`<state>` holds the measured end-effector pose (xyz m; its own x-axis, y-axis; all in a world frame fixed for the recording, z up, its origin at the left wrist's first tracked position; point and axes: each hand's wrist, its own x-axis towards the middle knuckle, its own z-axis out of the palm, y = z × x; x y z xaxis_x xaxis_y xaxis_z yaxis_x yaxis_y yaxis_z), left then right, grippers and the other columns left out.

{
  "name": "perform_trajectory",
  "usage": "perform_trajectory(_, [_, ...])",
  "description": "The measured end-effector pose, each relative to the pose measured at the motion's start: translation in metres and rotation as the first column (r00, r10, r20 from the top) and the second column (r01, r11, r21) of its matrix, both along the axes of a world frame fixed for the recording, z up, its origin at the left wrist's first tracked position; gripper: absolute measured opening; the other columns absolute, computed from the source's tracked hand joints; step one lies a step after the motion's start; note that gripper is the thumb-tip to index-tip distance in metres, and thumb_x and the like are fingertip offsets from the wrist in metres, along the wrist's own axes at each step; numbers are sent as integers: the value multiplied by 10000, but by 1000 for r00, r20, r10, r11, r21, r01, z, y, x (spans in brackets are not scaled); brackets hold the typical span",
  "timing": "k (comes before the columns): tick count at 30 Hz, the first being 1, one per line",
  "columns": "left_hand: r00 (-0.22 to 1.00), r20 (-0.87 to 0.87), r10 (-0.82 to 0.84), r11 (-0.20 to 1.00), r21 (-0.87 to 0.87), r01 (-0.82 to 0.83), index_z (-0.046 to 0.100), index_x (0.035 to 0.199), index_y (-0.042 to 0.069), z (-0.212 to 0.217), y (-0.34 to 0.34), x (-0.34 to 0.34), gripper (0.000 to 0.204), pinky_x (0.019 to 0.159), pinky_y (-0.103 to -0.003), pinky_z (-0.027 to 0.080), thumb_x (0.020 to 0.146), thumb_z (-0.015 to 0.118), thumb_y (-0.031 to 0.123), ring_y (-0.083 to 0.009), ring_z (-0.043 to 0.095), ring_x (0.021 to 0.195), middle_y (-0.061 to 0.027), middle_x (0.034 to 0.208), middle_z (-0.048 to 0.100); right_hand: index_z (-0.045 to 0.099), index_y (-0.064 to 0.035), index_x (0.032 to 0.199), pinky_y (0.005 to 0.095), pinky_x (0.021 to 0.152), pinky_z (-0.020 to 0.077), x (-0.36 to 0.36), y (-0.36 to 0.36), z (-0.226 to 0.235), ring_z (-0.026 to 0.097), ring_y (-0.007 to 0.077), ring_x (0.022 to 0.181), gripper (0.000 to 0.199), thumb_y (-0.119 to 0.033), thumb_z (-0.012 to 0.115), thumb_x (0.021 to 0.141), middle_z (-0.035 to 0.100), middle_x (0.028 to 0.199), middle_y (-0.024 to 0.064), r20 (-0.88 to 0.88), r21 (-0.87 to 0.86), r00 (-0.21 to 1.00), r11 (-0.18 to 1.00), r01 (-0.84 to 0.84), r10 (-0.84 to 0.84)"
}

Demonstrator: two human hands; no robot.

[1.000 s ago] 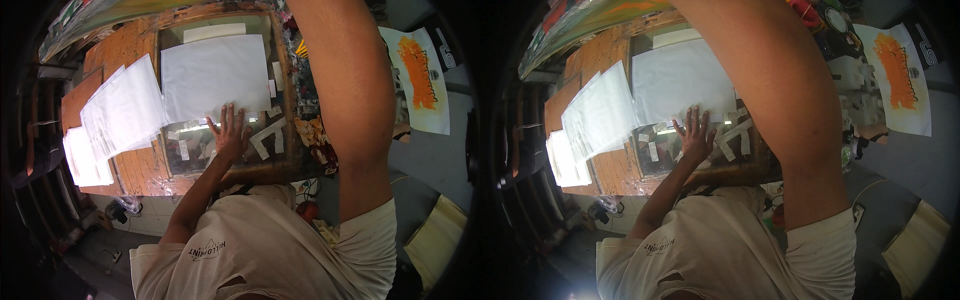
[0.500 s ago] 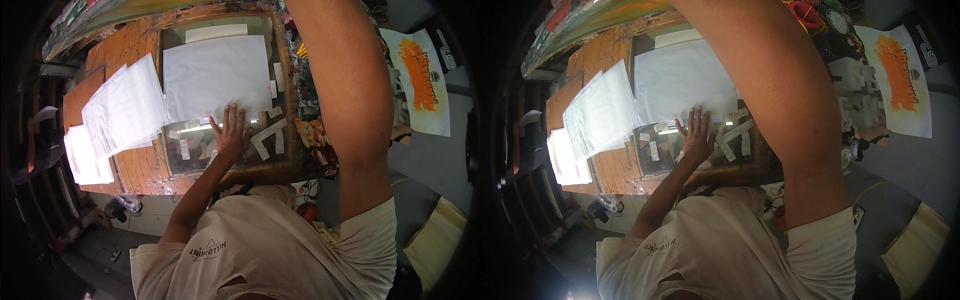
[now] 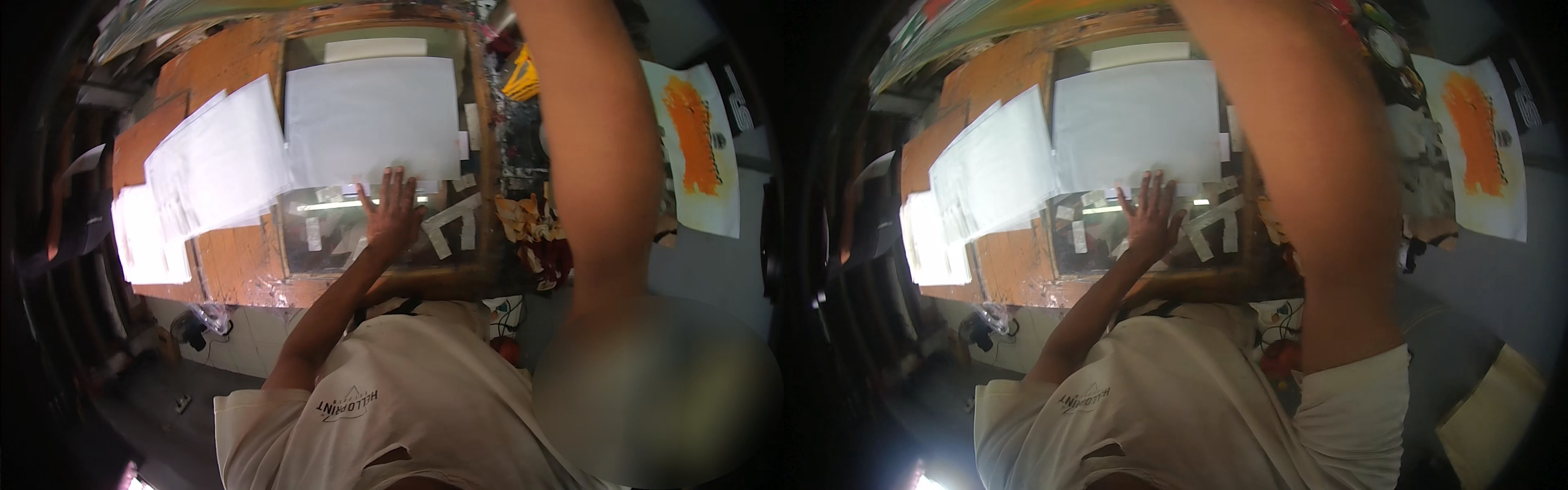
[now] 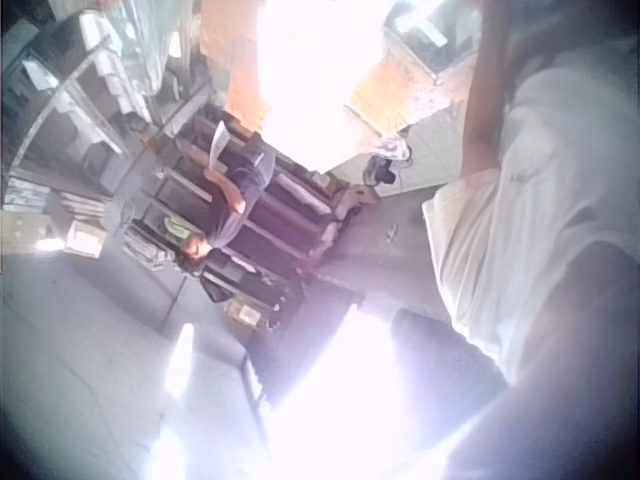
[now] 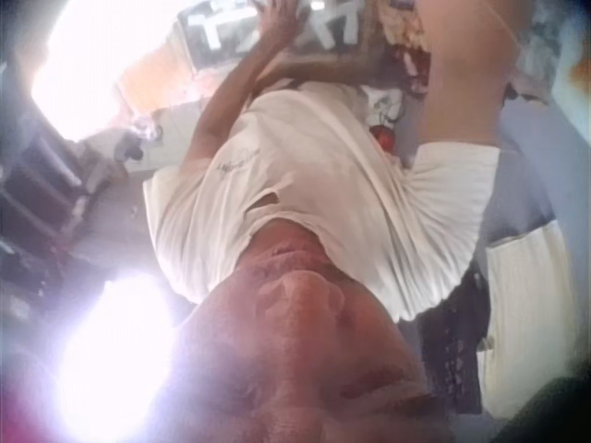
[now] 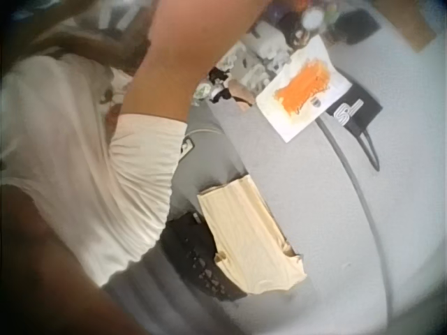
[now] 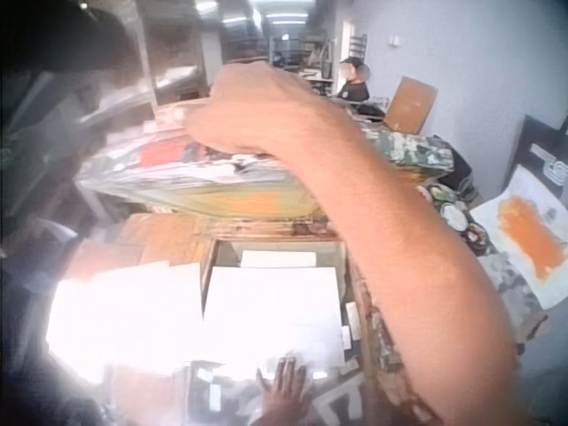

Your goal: The person performs screen printing by placing sheets of paper onto a surface, lowering a screen, and pulling a squeegee across it. They repeat this process for multiple sheets, placing the printed papers to the side.

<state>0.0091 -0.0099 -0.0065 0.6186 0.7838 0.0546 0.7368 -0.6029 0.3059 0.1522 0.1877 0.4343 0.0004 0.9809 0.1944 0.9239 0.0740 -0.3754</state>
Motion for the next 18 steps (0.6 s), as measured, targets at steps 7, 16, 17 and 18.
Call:
perform_trajectory(7, [964,196,-181,946,-232,225,519,1466,99,42,-19,1,593,1231,-677,102,980,663,406,-352,354,1505,-151,1594,422,727,-17,975,285,539,513,-1,2,-19,509,63,511,345,-315,565,1036,662,684,22,30,168,984,970,-176,174])
perform_trajectory(16, [-169,662,730,673,-652,350,527,1359,72,167,-5,-70,547,1153,-553,354,986,686,439,-327,479,1377,-142,1438,504,583,-139,1422,512,886,386,-57,-136,-191,576,295,933,501,-277,665,948,578,932,119,199,257,978,960,-112,60])
perform_trajectory(17, [-162,523,837,540,-744,392,535,1324,77,164,-7,-75,538,1146,-565,353,979,687,460,-325,478,1375,-138,1414,511,541,-133,1471,503,881,374,-60,-150,-217,557,289,960,567,-198,684,927,557,945,114,167,33,981,994,-105,98])
perform_trajectory(18, [-142,365,920,389,-814,431,544,1290,81,157,-12,-80,530,1140,-576,352,973,688,482,-322,476,1373,-133,1391,518,509,-129,1483,500,875,374,-61,-157,-244,566,287,961,591,-145,670,914,565,947,113,220,69,970,990,-119,101])
